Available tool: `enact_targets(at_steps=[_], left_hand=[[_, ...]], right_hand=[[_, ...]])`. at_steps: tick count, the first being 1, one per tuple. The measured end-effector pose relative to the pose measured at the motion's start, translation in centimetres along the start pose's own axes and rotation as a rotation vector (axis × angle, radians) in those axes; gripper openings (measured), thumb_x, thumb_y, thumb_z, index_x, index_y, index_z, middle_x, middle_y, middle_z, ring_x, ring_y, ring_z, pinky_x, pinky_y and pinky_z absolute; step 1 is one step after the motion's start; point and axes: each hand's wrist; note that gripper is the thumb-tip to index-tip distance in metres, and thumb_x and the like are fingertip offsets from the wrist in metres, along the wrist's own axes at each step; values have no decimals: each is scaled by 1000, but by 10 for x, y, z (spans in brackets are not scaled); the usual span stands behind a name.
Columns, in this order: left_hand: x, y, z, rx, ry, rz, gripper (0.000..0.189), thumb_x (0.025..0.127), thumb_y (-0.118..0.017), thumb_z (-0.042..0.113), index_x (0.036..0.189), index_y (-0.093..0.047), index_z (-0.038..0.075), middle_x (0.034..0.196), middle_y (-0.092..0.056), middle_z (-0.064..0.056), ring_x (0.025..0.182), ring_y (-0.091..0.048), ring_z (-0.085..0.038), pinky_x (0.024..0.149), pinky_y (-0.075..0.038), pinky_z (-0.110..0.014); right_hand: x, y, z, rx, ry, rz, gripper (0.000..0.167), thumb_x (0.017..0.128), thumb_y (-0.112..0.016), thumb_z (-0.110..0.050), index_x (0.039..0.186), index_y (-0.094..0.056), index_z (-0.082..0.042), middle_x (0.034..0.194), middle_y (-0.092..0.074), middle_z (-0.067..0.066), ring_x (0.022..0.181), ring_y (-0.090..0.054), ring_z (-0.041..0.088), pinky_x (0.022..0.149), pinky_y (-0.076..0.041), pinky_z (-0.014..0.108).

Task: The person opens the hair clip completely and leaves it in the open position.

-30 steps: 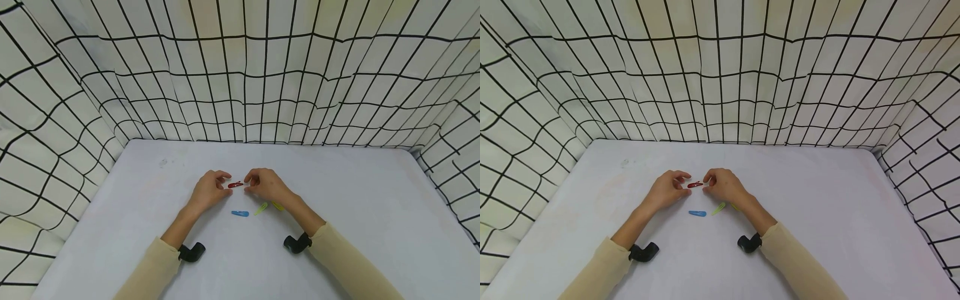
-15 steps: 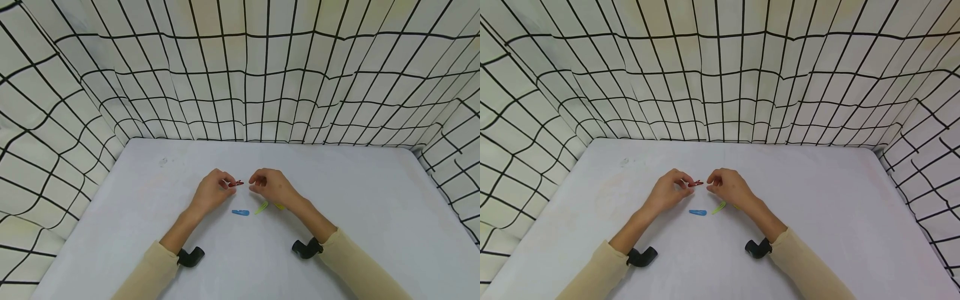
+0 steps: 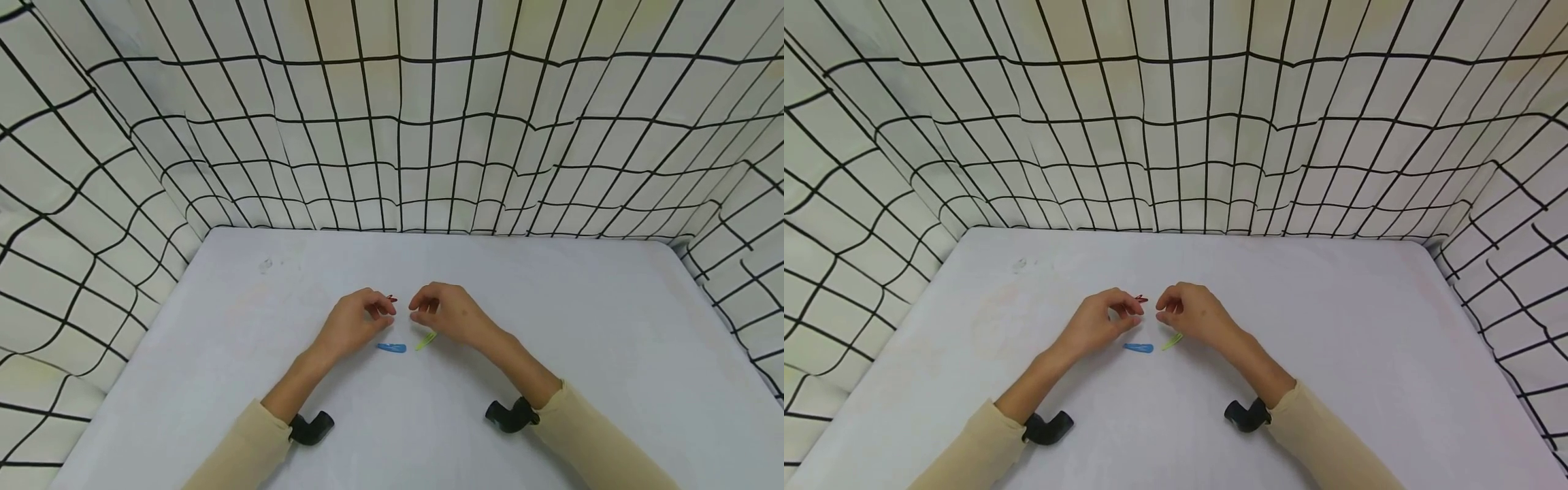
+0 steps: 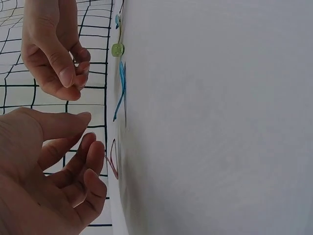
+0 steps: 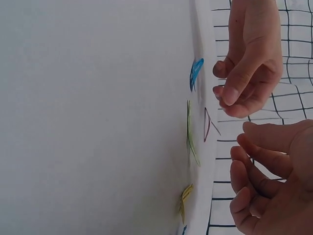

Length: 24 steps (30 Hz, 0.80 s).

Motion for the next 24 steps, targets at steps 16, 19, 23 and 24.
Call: enact_targets(at_steps=[16, 19, 23, 24], left_hand=[[-4, -3, 3, 13, 29, -77, 9, 90, -80, 10, 96, -77, 15, 89, -71, 2, 81, -63, -11, 78, -50, -28], [-4, -3, 2, 17, 26, -101, 11, 89, -80, 8, 98, -78, 13, 90, -73, 1, 81, -63, -10, 79, -51, -28], [-5, -4, 2, 15, 33, -131, 13, 90, -78, 7, 102, -78, 12, 94, -75, 1, 83, -64, -10, 81, -53, -29], [-5, -4, 2, 16, 33, -136, 14, 90, -78, 7, 102, -78, 12, 94, -75, 1, 84, -64, -10, 81, -53, -30]], right_hand=[[-10, -13, -2, -71, -9, -28, 12, 93, -79, -18, 104, -78, -14, 93, -69, -5, 87, -59, 11, 73, -49, 24], [-10, -14, -3, -74, -13, -32, 12, 93, -79, -18, 104, -78, -14, 93, -69, -4, 87, -59, 11, 73, -50, 24], [-11, -14, -3, -76, -8, -40, 11, 93, -79, -18, 103, -79, -14, 94, -69, -4, 87, -59, 11, 74, -50, 24], [-11, -14, -3, -79, -6, -40, 11, 93, -79, -18, 103, -78, -14, 94, -69, -4, 87, -58, 10, 75, -50, 24]])
Point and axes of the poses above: each hand's wrist, its own x-axis towards the middle knuckle, its own y-axis out of the back of the hand, z = x × y
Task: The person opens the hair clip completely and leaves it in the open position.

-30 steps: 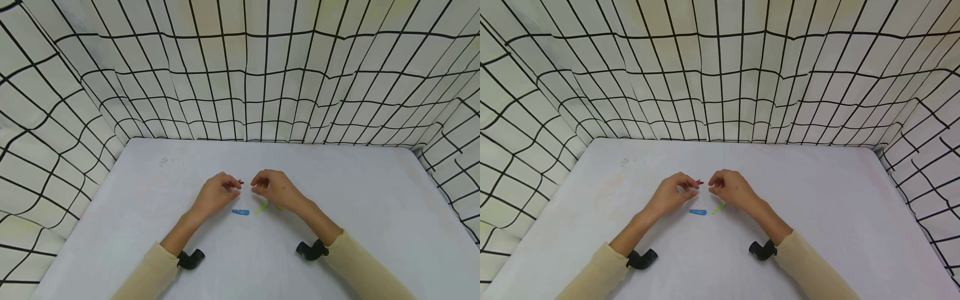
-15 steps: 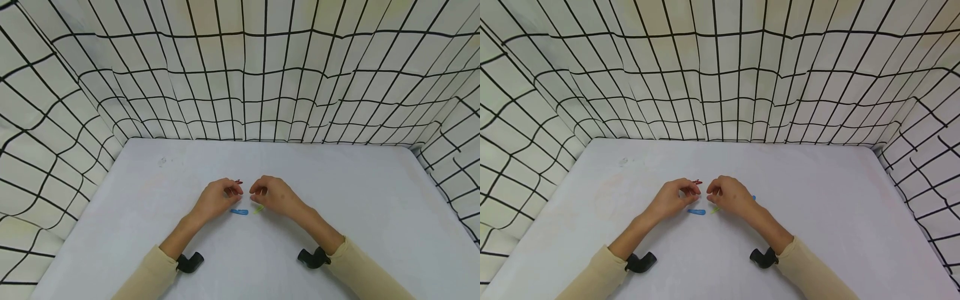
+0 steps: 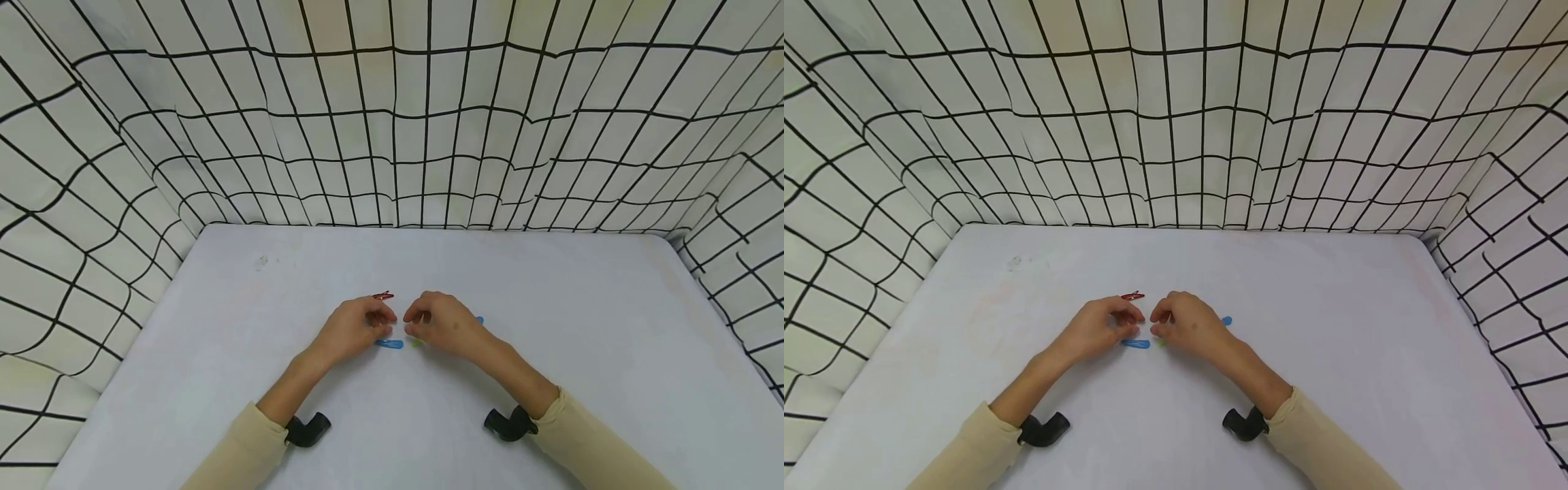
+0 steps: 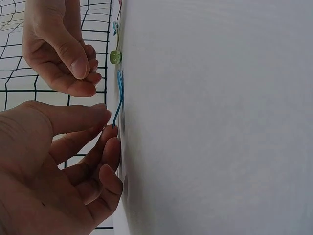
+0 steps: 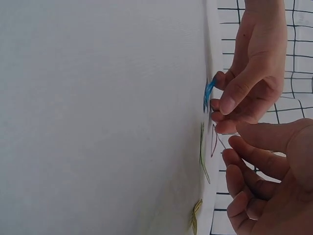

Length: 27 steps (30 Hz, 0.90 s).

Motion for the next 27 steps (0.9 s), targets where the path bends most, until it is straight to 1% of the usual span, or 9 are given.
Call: enact_targets(at_steps=[8, 14, 17, 21, 27], left_hand=[[-4, 2, -1, 24, -3, -33, 15, 90, -78, 7, 104, -79, 12, 97, -76, 1, 86, -63, -9, 83, -52, -28], [-8, 4, -4, 21, -14, -28, 14, 89, -77, 7, 103, -79, 11, 97, -76, 1, 85, -63, -9, 82, -52, -26], [-11, 5, -5, 11, -18, -26, 14, 89, -78, 6, 101, -79, 11, 95, -75, 1, 85, -63, -9, 81, -52, -26], [-14, 6, -6, 11, -22, -38, 13, 89, -79, 6, 100, -78, 12, 94, -73, 2, 84, -62, -9, 80, -51, -25], [-16, 7, -6, 25, -48, -55, 16, 86, -81, 4, 100, -78, 11, 91, -72, 1, 83, -61, -10, 79, -51, -24]], right_hand=[[-3, -3, -2, -2, 11, -13, 13, 92, -80, -18, 104, -78, -13, 96, -71, -4, 86, -58, 10, 75, -49, 23], [-3, -7, -5, 3, 15, -23, 11, 91, -80, -16, 102, -79, -13, 97, -73, -3, 86, -58, 10, 75, -50, 22], [-2, -9, -6, 0, 19, -32, 10, 91, -81, -14, 100, -79, -13, 96, -73, -4, 85, -58, 10, 75, -50, 22], [-1, -11, -8, -3, 11, -50, 10, 90, -81, -14, 99, -79, -14, 93, -71, -5, 83, -57, 9, 74, -49, 22], [0, -15, -10, 0, -5, -75, 11, 90, -82, -15, 99, -78, -14, 89, -68, -5, 81, -58, 10, 74, -49, 23]])
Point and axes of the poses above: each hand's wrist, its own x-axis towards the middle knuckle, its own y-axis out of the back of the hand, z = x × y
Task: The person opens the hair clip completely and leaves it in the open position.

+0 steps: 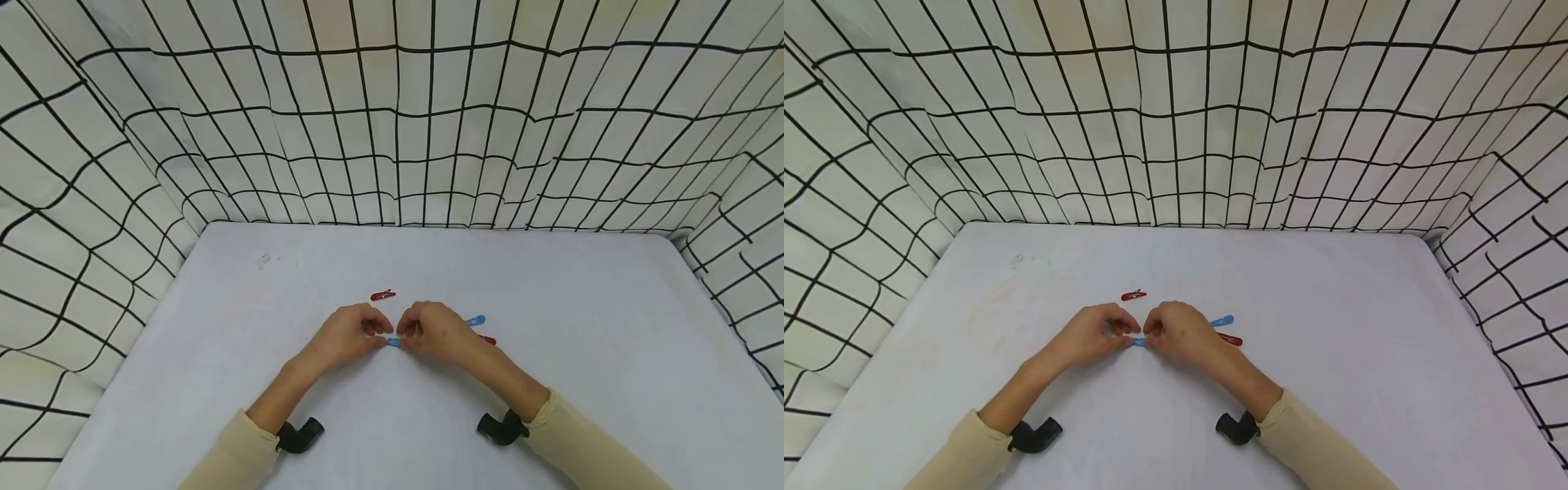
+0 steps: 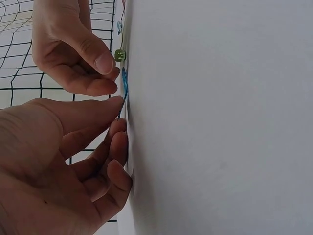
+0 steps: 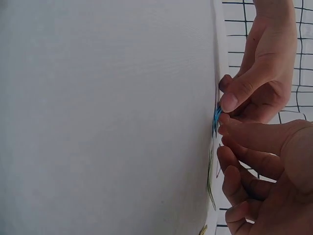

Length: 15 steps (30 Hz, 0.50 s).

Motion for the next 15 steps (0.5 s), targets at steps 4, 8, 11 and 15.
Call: enact_targets(at_steps=[4, 8, 11, 15], left_hand=[[0, -1, 0, 11, -7, -7, 16, 85, -82, 3, 99, -78, 11, 89, -70, 2, 83, -60, -10, 79, -50, -24], [1, -2, -1, 22, 0, -8, 16, 85, -82, 3, 96, -78, 13, 87, -69, 3, 82, -59, -9, 79, -50, -24], [1, -2, -1, 31, 3, -9, 15, 85, -82, 3, 96, -78, 13, 86, -69, 4, 81, -59, -8, 78, -50, -23], [1, -2, -1, 25, 2, -15, 12, 87, -80, 3, 94, -78, 13, 83, -69, 4, 77, -59, -7, 75, -50, -22]], right_hand=[[1, -1, 0, -3, -9, -20, 11, 90, -82, -14, 99, -78, -14, 87, -67, -6, 81, -58, 11, 73, -49, 24], [2, -3, 0, -3, -11, -27, 10, 90, -82, -11, 98, -77, -15, 86, -67, -6, 81, -58, 11, 74, -50, 24], [2, -4, 0, 4, 4, -21, 11, 90, -81, -9, 98, -77, -15, 85, -68, -5, 81, -58, 11, 74, -50, 23], [3, -4, 0, 19, 5, -20, 12, 90, -79, -6, 100, -77, -14, 84, -68, -4, 80, -58, 12, 74, -50, 23]])
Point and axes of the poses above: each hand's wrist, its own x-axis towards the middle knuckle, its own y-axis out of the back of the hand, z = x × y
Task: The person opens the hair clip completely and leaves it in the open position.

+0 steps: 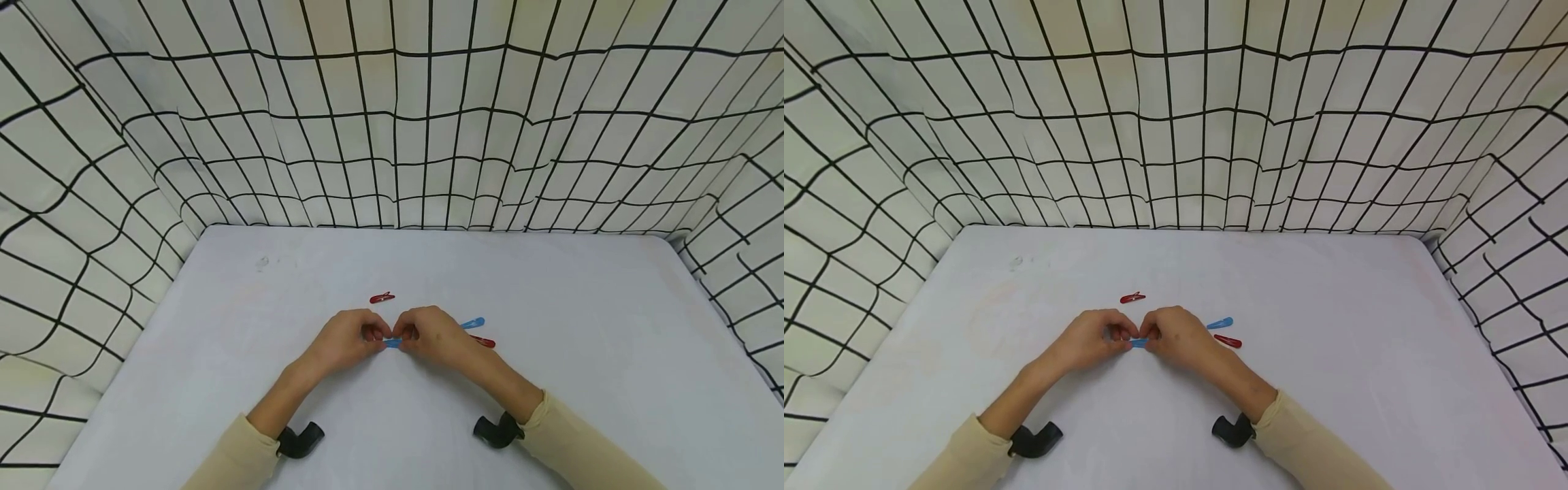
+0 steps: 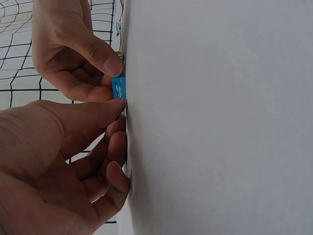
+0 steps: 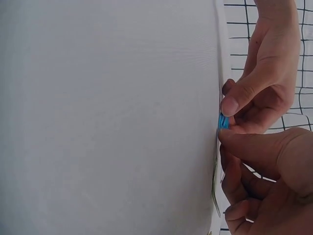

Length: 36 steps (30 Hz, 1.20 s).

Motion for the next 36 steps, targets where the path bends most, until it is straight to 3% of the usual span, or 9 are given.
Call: enact_targets(at_steps=[7, 13, 18, 25, 36], left_hand=[[0, -1, 1, -64, 11, 8, 8, 88, -77, 2, 91, -78, 9, 79, -72, 1, 73, -59, -8, 71, -50, -21], [2, -2, 4, -103, 24, 63, 8, 87, -78, 2, 90, -78, 10, 80, -74, 1, 73, -62, -7, 71, -51, -21], [4, 0, 7, -125, 39, 120, 8, 87, -79, 3, 90, -79, 11, 83, -74, 0, 75, -63, -8, 72, -52, -21], [5, 0, 7, -151, 55, 145, 8, 88, -80, 4, 93, -79, 10, 84, -76, 0, 75, -65, -7, 72, -52, -21], [3, 1, 10, -197, 94, 213, 9, 89, -81, 9, 96, -80, 15, 84, -74, 1, 81, -64, -12, 67, -47, -24]], right_hand=[[-2, 3, -1, 8, -46, 46, 10, 92, -76, -5, 95, -78, -15, 83, -68, -4, 79, -57, 12, 72, -49, 23], [-1, 10, 1, 34, -39, 73, 11, 93, -75, -5, 96, -78, -15, 86, -69, -4, 81, -57, 11, 74, -49, 23], [0, 14, 4, 102, -30, 76, 10, 94, -74, -6, 97, -77, -16, 89, -72, -3, 83, -60, 9, 77, -51, 23], [0, 18, 8, 255, -68, 69, 9, 94, -74, -5, 98, -79, -11, 92, -75, 2, 83, -63, 10, 78, -53, 24], [3, 18, 13, 299, -48, 164, 6, 95, -76, -14, 99, -80, -12, 93, -78, 1, 86, -64, 11, 77, -51, 26]])
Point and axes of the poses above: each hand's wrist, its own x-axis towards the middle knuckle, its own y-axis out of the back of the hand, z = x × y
